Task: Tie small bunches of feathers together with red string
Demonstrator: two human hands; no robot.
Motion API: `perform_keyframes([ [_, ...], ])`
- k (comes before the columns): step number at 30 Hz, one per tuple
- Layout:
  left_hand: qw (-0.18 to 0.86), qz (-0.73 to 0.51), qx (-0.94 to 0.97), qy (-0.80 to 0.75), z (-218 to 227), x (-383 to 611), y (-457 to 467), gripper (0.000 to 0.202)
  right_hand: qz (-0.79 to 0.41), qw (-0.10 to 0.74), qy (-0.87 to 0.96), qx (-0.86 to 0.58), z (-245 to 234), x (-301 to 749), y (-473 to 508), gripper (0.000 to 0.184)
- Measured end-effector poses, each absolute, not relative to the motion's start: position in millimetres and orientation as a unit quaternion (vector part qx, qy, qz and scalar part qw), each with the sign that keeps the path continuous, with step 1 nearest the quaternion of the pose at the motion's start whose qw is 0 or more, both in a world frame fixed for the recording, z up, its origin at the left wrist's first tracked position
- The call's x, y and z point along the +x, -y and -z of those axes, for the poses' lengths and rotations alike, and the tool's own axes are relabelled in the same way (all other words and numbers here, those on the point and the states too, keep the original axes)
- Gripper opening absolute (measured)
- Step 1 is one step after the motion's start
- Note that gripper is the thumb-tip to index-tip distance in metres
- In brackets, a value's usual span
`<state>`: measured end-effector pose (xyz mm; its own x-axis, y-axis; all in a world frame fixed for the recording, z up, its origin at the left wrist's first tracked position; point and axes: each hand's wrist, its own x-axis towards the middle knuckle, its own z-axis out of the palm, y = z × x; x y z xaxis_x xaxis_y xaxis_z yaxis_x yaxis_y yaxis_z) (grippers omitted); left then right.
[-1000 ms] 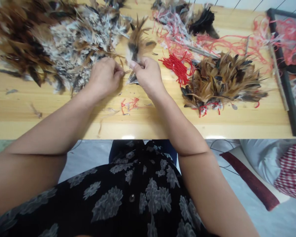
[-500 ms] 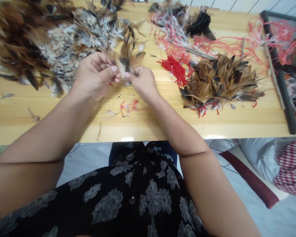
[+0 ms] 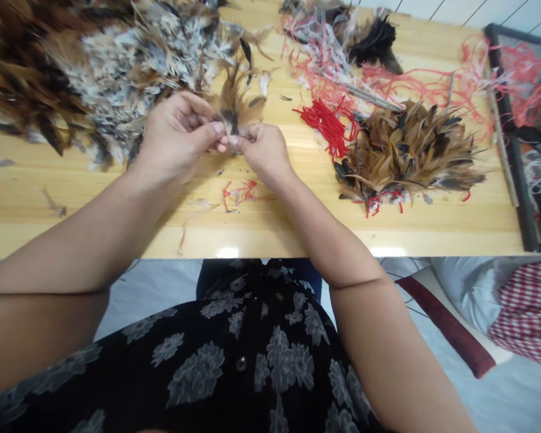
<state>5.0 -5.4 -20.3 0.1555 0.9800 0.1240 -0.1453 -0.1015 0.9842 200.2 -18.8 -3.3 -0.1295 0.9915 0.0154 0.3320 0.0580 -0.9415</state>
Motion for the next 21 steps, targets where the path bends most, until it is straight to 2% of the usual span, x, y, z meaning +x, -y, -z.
perform_keyframes([
  [9, 0.524, -0.516, 0.554, -0.39, 15.7, 6.6, 6.8, 0.063, -0.414, 0.362, 0.621, -0.559, -13.4, 197.9, 23.7, 0.055],
  [15, 0.429, -0.539, 0.588, -0.425, 27.4, -4.2, -1.9, 0.037, -0.397, 0.377, 0.608, -0.575, -23.8, 204.1, 24.3, 0.058],
  [21, 0.361, -0.43, 0.694, -0.451, 32.2, -11.8, -6.1, 0.031, -0.407, 0.404, 0.55, -0.608, -45.0, 207.9, 23.3, 0.067],
])
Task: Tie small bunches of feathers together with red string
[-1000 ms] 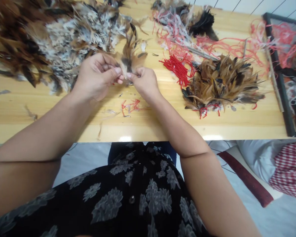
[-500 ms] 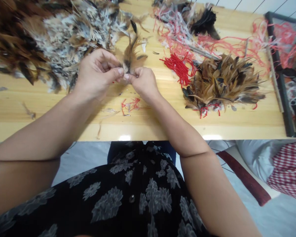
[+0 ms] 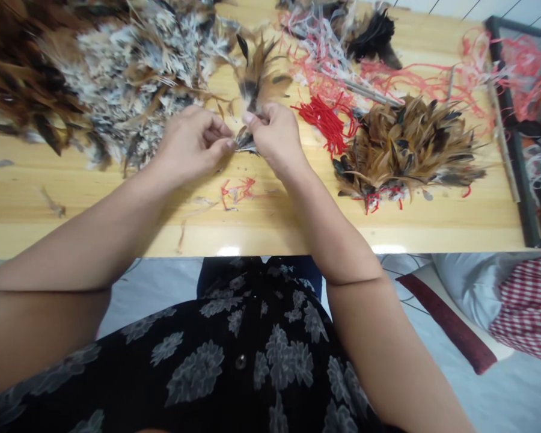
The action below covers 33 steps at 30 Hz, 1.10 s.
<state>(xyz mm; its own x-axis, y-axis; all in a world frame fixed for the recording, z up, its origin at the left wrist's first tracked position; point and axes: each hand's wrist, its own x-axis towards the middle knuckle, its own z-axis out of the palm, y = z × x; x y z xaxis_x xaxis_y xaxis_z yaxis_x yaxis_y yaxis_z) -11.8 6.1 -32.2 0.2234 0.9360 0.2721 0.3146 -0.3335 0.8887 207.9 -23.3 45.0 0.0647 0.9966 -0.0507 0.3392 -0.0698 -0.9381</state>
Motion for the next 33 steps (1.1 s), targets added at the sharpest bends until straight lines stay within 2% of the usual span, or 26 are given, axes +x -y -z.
perform_keyframes([
  [5, 0.289, -0.325, 0.754, -0.493, 21.9, -3.5, 1.8, 0.029, -0.414, 0.415, 0.521, -0.62, -51.5, 205.5, 23.9, 0.068],
  [9, 0.283, -0.332, 0.751, -0.496, 23.3, -3.7, -2.6, 0.031, -0.395, 0.408, 0.537, -0.624, -47.3, 207.0, 21.9, 0.068],
  [15, 0.374, -0.421, 0.674, -0.478, 19.3, -13.1, 2.4, 0.033, -0.372, 0.396, 0.564, -0.623, -38.0, 213.0, 16.0, 0.061],
  [20, 0.462, -0.475, 0.586, -0.467, 22.1, -10.8, 1.8, 0.04, -0.382, 0.388, 0.551, -0.633, -40.3, 205.6, 19.4, 0.063],
  [27, 0.59, -0.492, 0.487, -0.416, 2.5, -3.2, 6.8, 0.048, -0.371, 0.358, 0.599, -0.612, -20.8, 199.2, 19.1, 0.058],
  [33, 0.643, -0.481, 0.449, -0.391, -20.4, 3.6, 20.0, 0.051, -0.358, 0.338, 0.621, -0.61, -12.1, 198.5, 16.7, 0.059],
])
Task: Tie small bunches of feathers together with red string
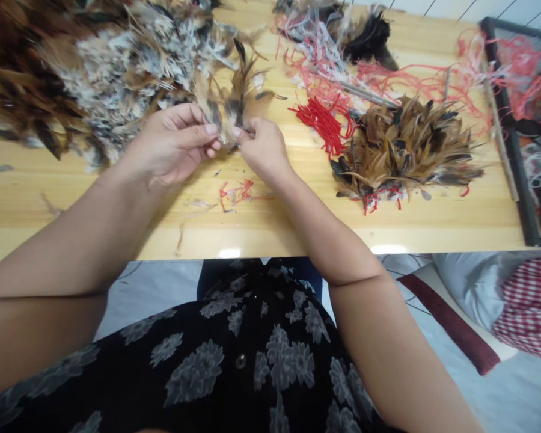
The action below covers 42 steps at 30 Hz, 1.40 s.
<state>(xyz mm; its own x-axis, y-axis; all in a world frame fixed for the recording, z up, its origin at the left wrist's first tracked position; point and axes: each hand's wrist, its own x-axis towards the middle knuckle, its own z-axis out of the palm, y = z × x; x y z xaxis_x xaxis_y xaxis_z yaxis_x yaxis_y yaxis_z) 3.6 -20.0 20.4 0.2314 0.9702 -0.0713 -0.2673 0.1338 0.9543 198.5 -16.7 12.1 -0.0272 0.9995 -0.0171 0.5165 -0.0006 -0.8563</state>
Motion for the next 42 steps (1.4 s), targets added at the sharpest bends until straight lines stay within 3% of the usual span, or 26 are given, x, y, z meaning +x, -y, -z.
perform_keyframes([
  [5, 0.654, -0.47, 0.435, -0.403, -23.2, 8.4, 21.2, 0.058, -0.377, 0.334, 0.633, -0.588, -11.0, 197.4, 18.3, 0.056],
  [15, 0.65, -0.451, 0.475, -0.386, 1.5, -3.9, 8.8, 0.047, -0.393, 0.315, 0.641, -0.579, -19.2, 196.0, 28.4, 0.047],
  [27, 0.584, -0.464, 0.536, -0.396, 8.2, -6.3, 9.7, 0.046, -0.355, 0.295, 0.67, -0.581, -25.9, 195.0, 34.1, 0.048],
  [32, 0.56, -0.489, 0.545, -0.388, 7.8, -6.0, 11.4, 0.054, -0.338, 0.296, 0.674, -0.586, -28.9, 194.3, 33.6, 0.051],
  [38, 0.54, -0.475, 0.556, -0.417, 0.9, -5.3, 18.8, 0.061, -0.327, 0.322, 0.671, -0.582, -27.5, 193.8, 32.8, 0.041],
  [42, 0.545, -0.48, 0.553, -0.409, -1.8, -0.4, 21.5, 0.058, -0.289, 0.288, 0.684, -0.604, -34.0, 191.6, 34.8, 0.047],
])
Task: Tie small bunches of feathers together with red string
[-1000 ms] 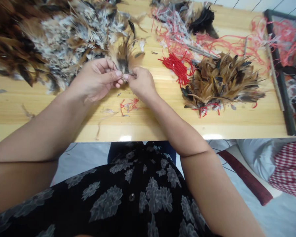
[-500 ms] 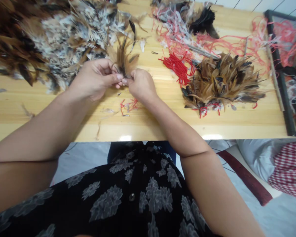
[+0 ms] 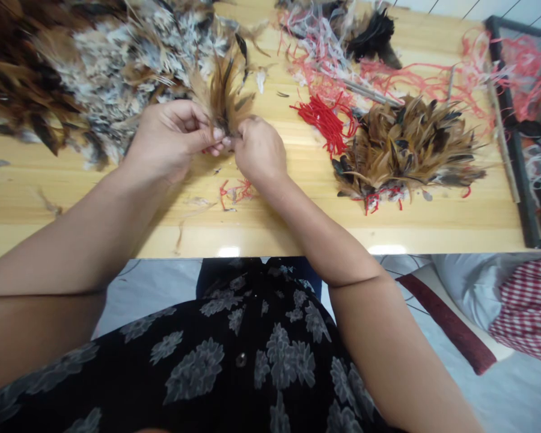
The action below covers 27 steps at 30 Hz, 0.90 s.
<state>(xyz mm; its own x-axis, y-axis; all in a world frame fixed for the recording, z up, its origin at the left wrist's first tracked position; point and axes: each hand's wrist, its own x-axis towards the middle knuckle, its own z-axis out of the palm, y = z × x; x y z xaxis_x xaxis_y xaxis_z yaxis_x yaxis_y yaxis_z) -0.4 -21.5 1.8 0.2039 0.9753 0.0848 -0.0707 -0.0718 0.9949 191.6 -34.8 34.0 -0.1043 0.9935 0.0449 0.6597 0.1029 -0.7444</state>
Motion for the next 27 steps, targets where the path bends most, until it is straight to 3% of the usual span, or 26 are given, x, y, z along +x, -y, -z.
perform_keyframes([
  [4, 0.536, -0.486, 0.558, -0.407, 0.8, 3.0, 22.3, 0.05, -0.269, 0.266, 0.693, -0.613, -39.1, 189.4, 37.2, 0.048],
  [14, 0.554, -0.477, 0.551, -0.403, -8.7, 8.0, 29.2, 0.054, -0.245, 0.213, 0.685, -0.652, -52.9, 191.8, 37.5, 0.055],
  [22, 0.51, -0.494, 0.574, -0.408, -13.7, 7.4, 29.0, 0.056, -0.27, 0.299, 0.661, -0.632, -53.7, 201.1, 30.3, 0.057],
  [27, 0.452, -0.483, 0.62, -0.423, 2.2, -0.3, 18.5, 0.04, -0.277, 0.322, 0.643, -0.637, -57.8, 212.2, 25.9, 0.058],
])
